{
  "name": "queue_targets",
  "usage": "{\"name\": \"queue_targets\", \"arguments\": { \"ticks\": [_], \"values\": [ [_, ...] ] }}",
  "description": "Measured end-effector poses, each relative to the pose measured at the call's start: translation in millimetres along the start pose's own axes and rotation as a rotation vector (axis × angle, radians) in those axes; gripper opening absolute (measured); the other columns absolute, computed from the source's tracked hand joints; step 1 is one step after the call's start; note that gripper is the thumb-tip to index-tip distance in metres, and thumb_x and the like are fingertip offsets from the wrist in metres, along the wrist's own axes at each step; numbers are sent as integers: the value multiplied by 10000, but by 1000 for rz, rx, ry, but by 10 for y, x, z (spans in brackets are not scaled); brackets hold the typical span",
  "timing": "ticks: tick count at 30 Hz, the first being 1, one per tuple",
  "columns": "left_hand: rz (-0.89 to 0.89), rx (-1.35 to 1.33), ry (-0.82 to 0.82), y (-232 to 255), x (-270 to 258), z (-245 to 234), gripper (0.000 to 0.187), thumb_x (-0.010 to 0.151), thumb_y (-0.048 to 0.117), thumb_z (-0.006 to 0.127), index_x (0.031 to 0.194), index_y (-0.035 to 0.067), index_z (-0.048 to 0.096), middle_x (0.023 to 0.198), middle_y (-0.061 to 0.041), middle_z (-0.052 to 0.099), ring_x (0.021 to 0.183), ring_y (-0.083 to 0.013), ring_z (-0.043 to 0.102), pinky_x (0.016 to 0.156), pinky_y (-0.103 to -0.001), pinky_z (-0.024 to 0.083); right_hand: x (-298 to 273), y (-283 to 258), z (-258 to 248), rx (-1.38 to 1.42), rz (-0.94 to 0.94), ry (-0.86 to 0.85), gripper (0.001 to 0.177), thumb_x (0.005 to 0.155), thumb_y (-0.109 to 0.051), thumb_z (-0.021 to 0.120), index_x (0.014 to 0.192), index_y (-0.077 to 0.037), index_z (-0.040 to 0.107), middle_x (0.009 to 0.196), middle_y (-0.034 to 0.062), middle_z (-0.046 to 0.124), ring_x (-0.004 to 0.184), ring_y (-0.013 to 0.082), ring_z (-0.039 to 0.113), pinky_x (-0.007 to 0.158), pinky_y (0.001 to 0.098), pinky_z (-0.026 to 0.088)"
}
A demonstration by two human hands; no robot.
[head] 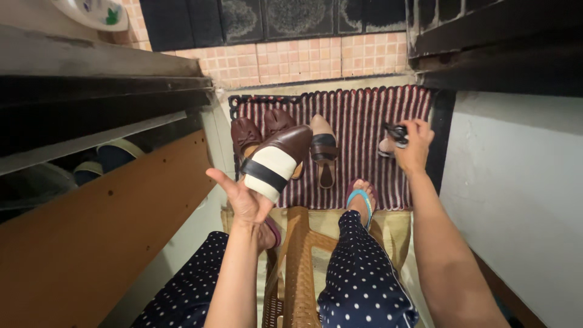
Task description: The person sits on a low stool and cleans a pair of brown and white slip-on shoes. They wipe the shoes with a cloth, spray them with a cleaning solution, and continue wiping until the shoes appear clean. The person then places the cleaned shoes on the floor.
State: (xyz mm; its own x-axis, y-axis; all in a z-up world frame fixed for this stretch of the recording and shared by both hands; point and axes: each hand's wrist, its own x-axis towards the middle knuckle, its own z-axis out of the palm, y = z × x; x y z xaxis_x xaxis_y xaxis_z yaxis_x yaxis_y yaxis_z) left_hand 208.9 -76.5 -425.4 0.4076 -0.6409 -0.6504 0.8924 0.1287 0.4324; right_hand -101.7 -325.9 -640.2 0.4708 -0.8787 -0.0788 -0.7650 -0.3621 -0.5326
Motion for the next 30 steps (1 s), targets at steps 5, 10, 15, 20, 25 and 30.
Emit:
{"name": "queue_targets", "arguments": {
  "ticks": [5, 10, 15, 20, 25, 30],
  "values": [
    [-41, -56, 34, -121, 111, -83, 1372, 649, 982, 410, 1520, -78, 394, 1546, -180, 482, 1406, -300, 486, 1204, -456, 381, 91, -332, -22, 3, -103, -131, 313, 849, -143, 793, 1136, -102, 674, 1164, 107, 687, 1083, 379, 514, 964, 452, 458],
    [-63, -56, 89, -173, 181, -125, 1368, 642, 981, 393, 1501, -84, 418, 1531, -189, 513, 1399, -292, 516, 1198, -442, 394, 49, -601, -102, 76, 80, -133, 224, 964, -183, 731, 1126, -56, 641, 1054, 198, 611, 1075, 384, 553, 944, 473, 470],
    [-96, -56, 58, -300, 188, -103, 1381, 646, 985, 400, 1514, -90, 403, 1533, -188, 507, 1396, -290, 515, 1194, -438, 396, -105, -1045, -352, 407, 160, -210, 343, 905, -207, 677, 1237, -122, 695, 1079, 158, 595, 1025, 280, 630, 904, 403, 502],
    [-127, -49, 9, -367, 51, -21, 1395, 636, 993, 391, 1518, -88, 388, 1536, -195, 505, 1400, -299, 514, 1190, -438, 400, -226, -1493, -939, 395, -93, -375, 401, 901, -163, 671, 1300, -126, 696, 981, 93, 608, 934, 254, 529, 866, 377, 464],
    [-141, -14, -13, -335, -113, 71, 1403, 637, 999, 384, 1511, -99, 394, 1523, -206, 508, 1388, -307, 519, 1193, -449, 394, -206, -1864, -1479, 362, -239, -408, 305, 859, -135, 672, 1156, -147, 742, 872, 43, 629, 909, 232, 520, 846, 366, 464],
    [-193, -4, -99, -328, -202, 146, 1401, 631, 1003, 377, 1498, -98, 409, 1499, -209, 530, 1365, -308, 540, 1170, -444, 418, -269, -2130, -1827, 320, -295, -442, 358, 811, -131, 661, 1158, -131, 750, 862, 31, 656, 822, 227, 524, 795, 363, 479]
  ]
}}
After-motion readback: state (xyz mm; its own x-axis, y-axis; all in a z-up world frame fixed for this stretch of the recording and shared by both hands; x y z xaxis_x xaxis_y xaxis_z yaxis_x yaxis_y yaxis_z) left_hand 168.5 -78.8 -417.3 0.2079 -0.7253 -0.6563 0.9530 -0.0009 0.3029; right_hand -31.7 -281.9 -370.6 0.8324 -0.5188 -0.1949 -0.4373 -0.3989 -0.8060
